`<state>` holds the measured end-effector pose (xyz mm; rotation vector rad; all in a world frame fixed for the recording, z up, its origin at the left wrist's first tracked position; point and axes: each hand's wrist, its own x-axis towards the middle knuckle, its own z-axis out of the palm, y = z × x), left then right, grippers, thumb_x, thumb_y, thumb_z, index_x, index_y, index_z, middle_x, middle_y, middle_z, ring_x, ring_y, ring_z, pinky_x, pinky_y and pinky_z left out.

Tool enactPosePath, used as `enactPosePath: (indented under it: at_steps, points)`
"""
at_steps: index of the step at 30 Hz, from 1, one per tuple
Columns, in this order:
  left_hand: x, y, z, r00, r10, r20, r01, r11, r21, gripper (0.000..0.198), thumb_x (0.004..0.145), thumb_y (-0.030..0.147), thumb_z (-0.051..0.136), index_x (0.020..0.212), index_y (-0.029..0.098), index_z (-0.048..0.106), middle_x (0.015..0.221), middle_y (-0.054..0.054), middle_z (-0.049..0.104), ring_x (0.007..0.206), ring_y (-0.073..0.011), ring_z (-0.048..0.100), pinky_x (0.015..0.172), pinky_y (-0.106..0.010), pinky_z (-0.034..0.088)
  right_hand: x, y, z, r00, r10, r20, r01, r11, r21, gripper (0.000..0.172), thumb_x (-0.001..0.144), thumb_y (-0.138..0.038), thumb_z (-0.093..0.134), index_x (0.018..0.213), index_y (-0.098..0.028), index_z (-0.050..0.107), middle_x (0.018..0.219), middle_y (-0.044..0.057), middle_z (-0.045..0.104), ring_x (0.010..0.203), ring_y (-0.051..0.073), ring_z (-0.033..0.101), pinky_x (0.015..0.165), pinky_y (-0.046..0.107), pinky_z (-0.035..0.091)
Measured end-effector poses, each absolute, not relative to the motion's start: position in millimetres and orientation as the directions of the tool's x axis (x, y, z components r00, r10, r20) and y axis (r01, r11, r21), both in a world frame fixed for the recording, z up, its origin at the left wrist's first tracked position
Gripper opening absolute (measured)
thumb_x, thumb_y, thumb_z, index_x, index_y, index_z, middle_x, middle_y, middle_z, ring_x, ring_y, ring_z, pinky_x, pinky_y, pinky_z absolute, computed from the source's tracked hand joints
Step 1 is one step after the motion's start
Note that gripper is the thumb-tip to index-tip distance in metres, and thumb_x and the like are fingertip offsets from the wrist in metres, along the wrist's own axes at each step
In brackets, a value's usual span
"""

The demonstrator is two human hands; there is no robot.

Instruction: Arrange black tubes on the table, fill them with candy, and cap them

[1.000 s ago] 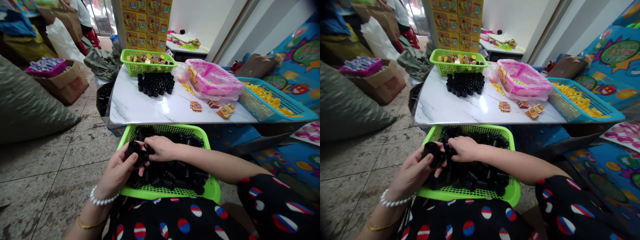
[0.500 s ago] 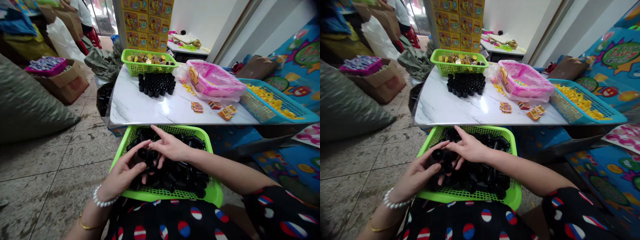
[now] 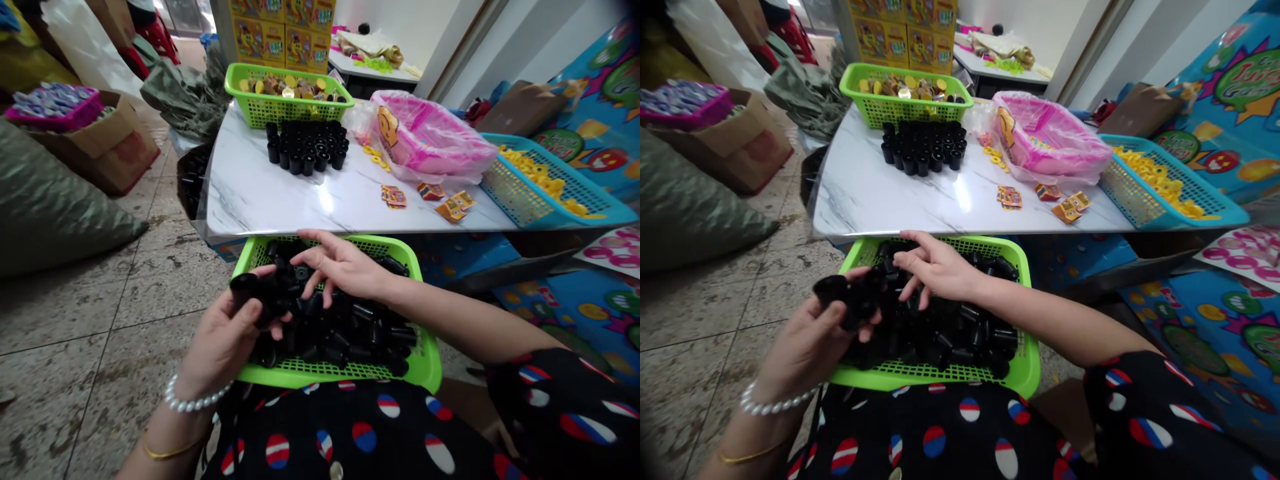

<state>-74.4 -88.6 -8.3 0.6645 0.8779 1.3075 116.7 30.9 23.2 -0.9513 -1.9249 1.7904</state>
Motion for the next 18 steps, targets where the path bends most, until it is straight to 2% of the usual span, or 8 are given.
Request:
enactPosePath:
  at_steps: [2,4,6,7,9,13,15,18]
  points:
    - [-78.2,-89.2,-4.7,-0.052,0.986,-0.159,-0.569,0.101,0.816,0.046,0.085,0.032,0.071,0.127,0.020,0.059,0.088,-0.010,0.070,0.070,-0.0173,0.066,0.055,-0.021,0.053,125.5,30.7,16.8,-0.755,0.653,-0.061,0.371,0.348,-0.861,0.034,0.093,-0.027,0.054,0.126,-0.016,0.053,0.106,0.009,0.067,0.080,0.017,0.066,0.067,0.031,0.054]
    - [-79.9,-88.7,-2.7,-0.103,0.982,-0.159,-0.582,0.070,0.810,0.045,0.084,0.033,0.072,0.126,0.021,0.060,0.092,-0.010,0.070,0.071,-0.0169,0.066,0.053,-0.020,0.052,129.7,25.2,8.1,-0.884,0.467,-0.008,0.376,0.702,-0.604,0.021,0.088,-0.020,0.061,0.108,-0.017,0.065,0.097,0.007,0.069,0.087,0.019,0.060,0.079,0.035,0.049]
    - [-78.6,-88.0,-2.0,-0.111,0.979,-0.174,-0.583,0.077,0.809,0.045,0.083,0.032,0.073,0.125,0.021,0.061,0.094,-0.010,0.070,0.071,-0.0169,0.066,0.053,-0.020,0.053,127.4,18.3,-0.1,-0.963,0.256,-0.079,0.267,0.889,-0.371,0.016,0.089,-0.017,0.058,0.101,-0.017,0.069,0.096,0.009,0.068,0.090,0.022,0.056,0.079,0.036,0.046]
    - [-77.2,-87.8,-1.8,-0.107,0.978,-0.182,-0.584,0.086,0.807,0.045,0.082,0.032,0.073,0.124,0.021,0.061,0.094,-0.010,0.070,0.071,-0.0169,0.066,0.054,-0.021,0.053,124.4,16.2,-3.3,-0.973,0.197,-0.121,0.225,0.928,-0.296,0.018,0.090,-0.016,0.055,0.100,-0.015,0.069,0.096,0.010,0.068,0.089,0.023,0.054,0.077,0.037,0.045]
    - [-74.1,-88.0,-1.3,-0.102,0.976,-0.192,-0.590,0.096,0.802,0.045,0.082,0.031,0.074,0.124,0.021,0.061,0.092,-0.009,0.070,0.070,-0.0171,0.066,0.055,-0.022,0.054,118.4,17.5,-6.7,-0.967,0.176,-0.184,0.216,0.949,-0.228,0.019,0.090,-0.018,0.055,0.101,-0.013,0.069,0.096,0.012,0.066,0.091,0.025,0.054,0.077,0.036,0.045]
    - [-72.8,-89.5,0.1,-0.112,0.971,-0.213,-0.605,0.103,0.790,0.045,0.081,0.030,0.075,0.123,0.023,0.062,0.085,-0.007,0.069,0.069,-0.0174,0.066,0.052,-0.021,0.052,121.2,36.5,-0.5,-0.932,0.212,-0.294,0.315,0.874,-0.369,0.033,0.083,-0.023,0.065,0.116,-0.015,0.066,0.110,0.009,0.065,0.091,0.021,0.060,0.076,0.030,0.047]
    - [-74.5,-89.0,0.2,-0.122,0.965,-0.233,-0.604,0.114,0.789,0.045,0.081,0.029,0.075,0.123,0.024,0.061,0.084,-0.007,0.069,0.070,-0.0175,0.066,0.052,-0.021,0.052,130.6,46.3,6.4,-0.902,0.292,-0.318,0.396,0.852,-0.341,0.028,0.085,-0.026,0.065,0.111,-0.016,0.069,0.107,0.009,0.067,0.088,0.019,0.063,0.073,0.028,0.047]
    - [-75.5,-85.2,-0.6,-0.158,0.952,-0.261,-0.591,0.121,0.798,0.046,0.081,0.029,0.075,0.124,0.023,0.060,0.085,-0.008,0.070,0.071,-0.0175,0.066,0.053,-0.020,0.052,142.6,56.4,14.5,-0.856,0.402,-0.325,0.476,0.858,-0.192,0.026,0.088,-0.038,0.063,0.091,-0.016,0.075,0.086,0.009,0.070,0.081,0.022,0.064,0.070,0.030,0.045]
